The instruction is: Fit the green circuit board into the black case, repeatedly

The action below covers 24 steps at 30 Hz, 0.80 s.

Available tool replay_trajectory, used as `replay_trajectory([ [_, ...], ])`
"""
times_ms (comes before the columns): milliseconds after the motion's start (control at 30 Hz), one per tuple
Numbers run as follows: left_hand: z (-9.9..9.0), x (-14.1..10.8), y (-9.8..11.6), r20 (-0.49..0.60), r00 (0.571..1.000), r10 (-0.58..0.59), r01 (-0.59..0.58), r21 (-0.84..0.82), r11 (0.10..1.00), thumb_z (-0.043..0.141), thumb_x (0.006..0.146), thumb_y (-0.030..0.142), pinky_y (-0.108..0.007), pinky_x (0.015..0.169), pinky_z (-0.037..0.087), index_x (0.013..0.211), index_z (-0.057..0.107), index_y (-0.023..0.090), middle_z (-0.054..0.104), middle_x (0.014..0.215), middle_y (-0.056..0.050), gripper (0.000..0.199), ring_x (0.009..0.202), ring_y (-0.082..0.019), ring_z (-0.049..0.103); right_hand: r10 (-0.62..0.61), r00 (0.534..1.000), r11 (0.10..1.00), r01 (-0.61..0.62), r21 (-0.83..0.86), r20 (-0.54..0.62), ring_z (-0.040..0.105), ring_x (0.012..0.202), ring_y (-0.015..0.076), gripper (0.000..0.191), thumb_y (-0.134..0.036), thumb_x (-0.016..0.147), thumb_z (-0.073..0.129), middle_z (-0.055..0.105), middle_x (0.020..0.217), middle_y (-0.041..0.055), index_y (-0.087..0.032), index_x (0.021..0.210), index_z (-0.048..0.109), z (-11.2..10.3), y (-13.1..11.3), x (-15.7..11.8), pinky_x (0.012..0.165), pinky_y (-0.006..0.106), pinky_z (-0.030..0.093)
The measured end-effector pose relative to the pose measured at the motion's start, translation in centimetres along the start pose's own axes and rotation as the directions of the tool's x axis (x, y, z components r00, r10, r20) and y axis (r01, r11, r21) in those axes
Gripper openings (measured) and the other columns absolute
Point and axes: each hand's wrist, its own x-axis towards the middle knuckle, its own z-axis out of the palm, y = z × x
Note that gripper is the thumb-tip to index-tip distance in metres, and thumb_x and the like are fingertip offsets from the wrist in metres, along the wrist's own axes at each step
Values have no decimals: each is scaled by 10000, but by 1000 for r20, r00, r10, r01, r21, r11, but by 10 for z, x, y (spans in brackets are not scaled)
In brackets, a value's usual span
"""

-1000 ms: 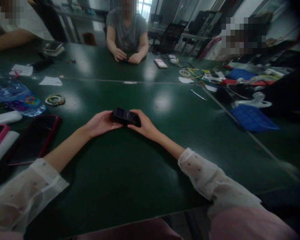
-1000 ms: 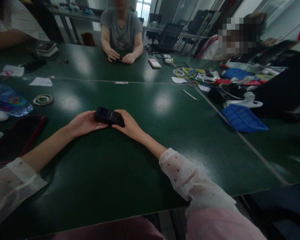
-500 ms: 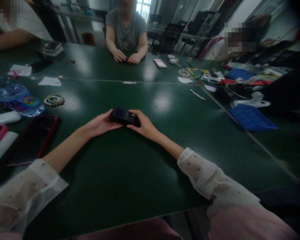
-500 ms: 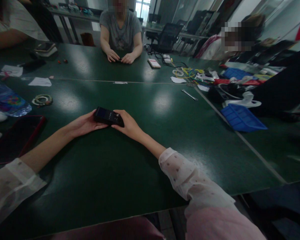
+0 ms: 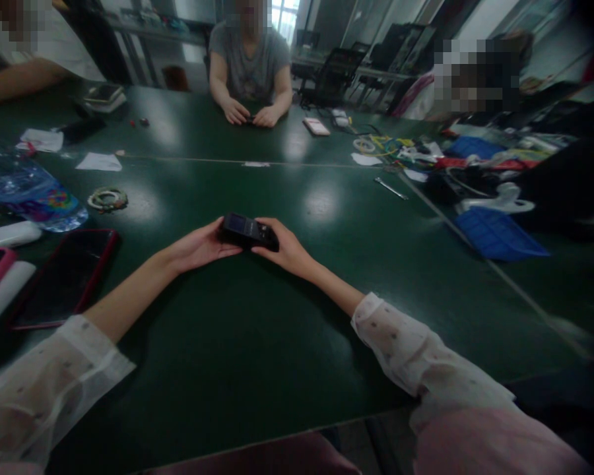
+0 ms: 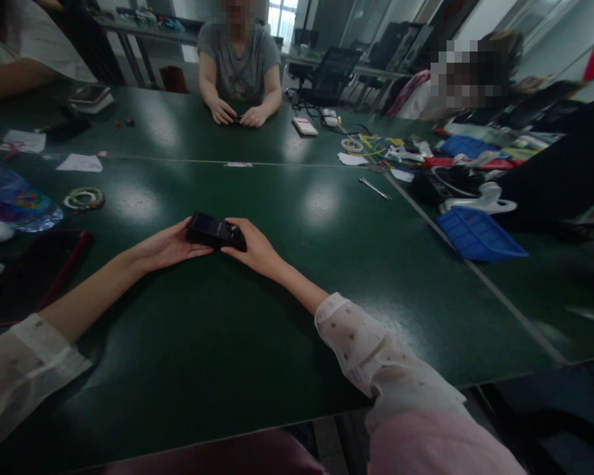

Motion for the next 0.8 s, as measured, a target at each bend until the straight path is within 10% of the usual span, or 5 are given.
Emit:
replay_trajectory([
  [800,-4,0,1,53,998,-30,28,27,999,427,1055,413,-446,1145,421,1523,405,168,656,1359,-183,528,1235,-279,658,6,1000,1000,-7,20,12,601,1240,282,569,-359,894,723,607,1343,135,-230,1386,470,-1,0,1,1052,504,505],
])
